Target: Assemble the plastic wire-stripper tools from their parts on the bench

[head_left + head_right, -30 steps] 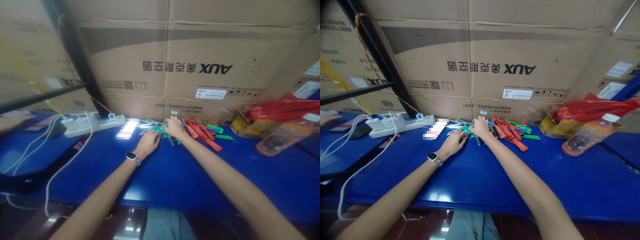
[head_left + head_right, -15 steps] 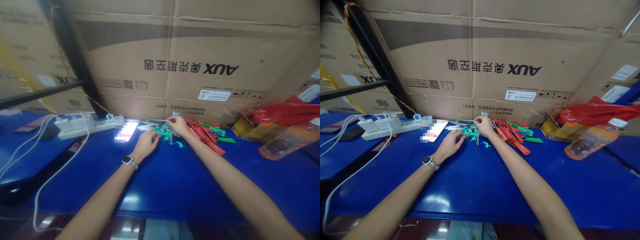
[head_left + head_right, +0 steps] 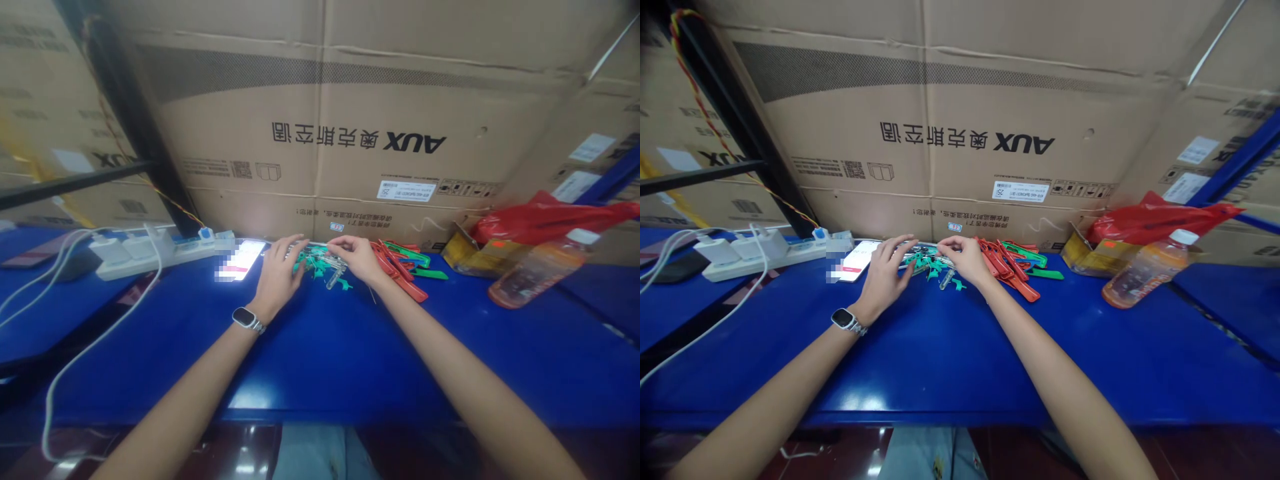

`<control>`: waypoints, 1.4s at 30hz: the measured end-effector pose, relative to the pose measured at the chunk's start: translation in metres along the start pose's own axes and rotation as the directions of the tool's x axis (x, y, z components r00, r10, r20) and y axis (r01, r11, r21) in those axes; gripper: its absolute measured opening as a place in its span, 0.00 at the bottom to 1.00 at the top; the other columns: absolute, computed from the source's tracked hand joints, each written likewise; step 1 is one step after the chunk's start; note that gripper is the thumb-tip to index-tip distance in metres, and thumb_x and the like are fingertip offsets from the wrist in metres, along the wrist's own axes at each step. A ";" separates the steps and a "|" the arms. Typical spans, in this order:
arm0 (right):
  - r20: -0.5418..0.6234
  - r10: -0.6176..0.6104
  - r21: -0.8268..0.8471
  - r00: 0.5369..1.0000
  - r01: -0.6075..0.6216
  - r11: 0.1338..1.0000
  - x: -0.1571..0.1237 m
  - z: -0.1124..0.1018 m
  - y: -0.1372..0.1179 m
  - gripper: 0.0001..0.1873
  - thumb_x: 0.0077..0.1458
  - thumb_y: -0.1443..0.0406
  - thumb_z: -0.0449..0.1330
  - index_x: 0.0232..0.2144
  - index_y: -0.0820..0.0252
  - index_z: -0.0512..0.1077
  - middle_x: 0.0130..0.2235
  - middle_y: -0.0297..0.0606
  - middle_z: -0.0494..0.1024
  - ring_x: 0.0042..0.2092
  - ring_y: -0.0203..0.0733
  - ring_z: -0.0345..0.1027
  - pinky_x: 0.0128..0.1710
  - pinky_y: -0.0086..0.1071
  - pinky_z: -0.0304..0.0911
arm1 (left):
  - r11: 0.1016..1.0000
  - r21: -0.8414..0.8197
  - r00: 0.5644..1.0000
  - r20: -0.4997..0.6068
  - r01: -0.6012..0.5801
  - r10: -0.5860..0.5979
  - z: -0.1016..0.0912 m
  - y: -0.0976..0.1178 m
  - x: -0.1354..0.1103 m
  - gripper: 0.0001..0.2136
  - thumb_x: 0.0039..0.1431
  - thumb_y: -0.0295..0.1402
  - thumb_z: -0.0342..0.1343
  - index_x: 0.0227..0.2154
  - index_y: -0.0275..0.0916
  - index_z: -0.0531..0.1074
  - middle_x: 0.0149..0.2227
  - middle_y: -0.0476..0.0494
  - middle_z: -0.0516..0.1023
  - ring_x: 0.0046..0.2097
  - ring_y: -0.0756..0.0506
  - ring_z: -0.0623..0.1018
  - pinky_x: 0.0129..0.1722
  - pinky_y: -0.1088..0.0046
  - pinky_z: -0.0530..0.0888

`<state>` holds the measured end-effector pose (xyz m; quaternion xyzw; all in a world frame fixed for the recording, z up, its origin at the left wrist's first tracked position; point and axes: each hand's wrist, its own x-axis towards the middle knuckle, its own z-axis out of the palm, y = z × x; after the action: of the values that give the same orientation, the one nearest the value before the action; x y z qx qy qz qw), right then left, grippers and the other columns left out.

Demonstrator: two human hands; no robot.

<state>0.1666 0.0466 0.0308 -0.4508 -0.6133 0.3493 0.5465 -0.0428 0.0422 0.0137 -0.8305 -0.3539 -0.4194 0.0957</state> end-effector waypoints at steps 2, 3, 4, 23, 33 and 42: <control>0.018 0.015 0.001 1.000 -0.015 1.000 -0.003 0.001 0.007 0.13 0.47 0.56 0.68 0.30 0.60 0.77 0.30 0.39 0.82 0.35 0.45 0.78 0.41 0.39 0.71 | 0.998 0.042 0.993 0.113 -0.039 0.034 0.004 0.000 0.006 0.20 0.66 0.26 0.49 0.60 0.39 0.63 0.61 0.36 0.68 0.61 0.36 0.66 0.58 0.55 0.64; 0.025 0.019 -0.009 0.999 -0.019 1.000 -0.004 0.001 0.011 0.13 0.47 0.57 0.68 0.30 0.60 0.77 0.30 0.39 0.82 0.35 0.45 0.78 0.41 0.38 0.71 | 0.997 0.061 0.984 0.175 -0.049 0.037 0.007 -0.001 0.009 0.20 0.65 0.26 0.49 0.59 0.38 0.64 0.60 0.36 0.70 0.61 0.36 0.67 0.58 0.55 0.63; 0.030 0.026 -0.024 0.999 -0.025 0.999 -0.004 0.001 0.015 0.12 0.47 0.57 0.68 0.30 0.60 0.77 0.30 0.39 0.82 0.35 0.45 0.78 0.40 0.38 0.71 | 0.996 0.075 0.972 0.234 -0.054 0.035 0.010 -0.002 0.012 0.19 0.65 0.25 0.48 0.58 0.38 0.65 0.57 0.36 0.73 0.59 0.36 0.70 0.58 0.54 0.63; 0.006 -0.087 -0.637 0.996 0.071 0.767 -0.029 -0.028 0.034 0.18 0.52 0.71 0.58 0.44 0.54 0.75 0.48 0.40 0.78 0.53 0.51 0.68 0.55 0.51 0.59 | 0.993 0.099 0.922 0.375 0.067 -0.100 0.046 -0.029 0.013 0.15 0.64 0.25 0.48 0.50 0.39 0.73 0.51 0.37 0.75 0.52 0.36 0.71 0.49 0.57 0.67; -0.186 -0.088 -0.726 0.979 -0.077 0.684 -0.073 -0.069 0.024 0.11 0.53 0.68 0.56 0.39 0.56 0.75 0.40 0.41 0.77 0.44 0.50 0.69 0.47 0.46 0.62 | 1.000 -0.001 0.930 0.367 -0.018 0.017 0.036 0.004 0.017 0.10 0.66 0.29 0.48 0.45 0.40 0.73 0.48 0.39 0.75 0.50 0.38 0.72 0.50 0.57 0.67; -0.296 -0.075 -0.867 0.952 -0.234 0.441 -0.066 -0.083 0.024 0.06 0.55 0.63 0.60 0.35 0.59 0.73 0.42 0.48 0.74 0.48 0.56 0.64 0.47 0.47 0.55 | 0.993 -0.113 0.918 0.388 -0.044 0.085 0.062 0.062 0.038 0.08 0.67 0.30 0.48 0.40 0.40 0.74 0.43 0.41 0.77 0.47 0.39 0.73 0.47 0.60 0.69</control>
<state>0.2522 -0.0123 -0.0019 -0.7452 -0.5949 -0.0713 0.2928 0.0530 0.0444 0.0117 -0.9126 -0.3165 -0.2588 -0.0059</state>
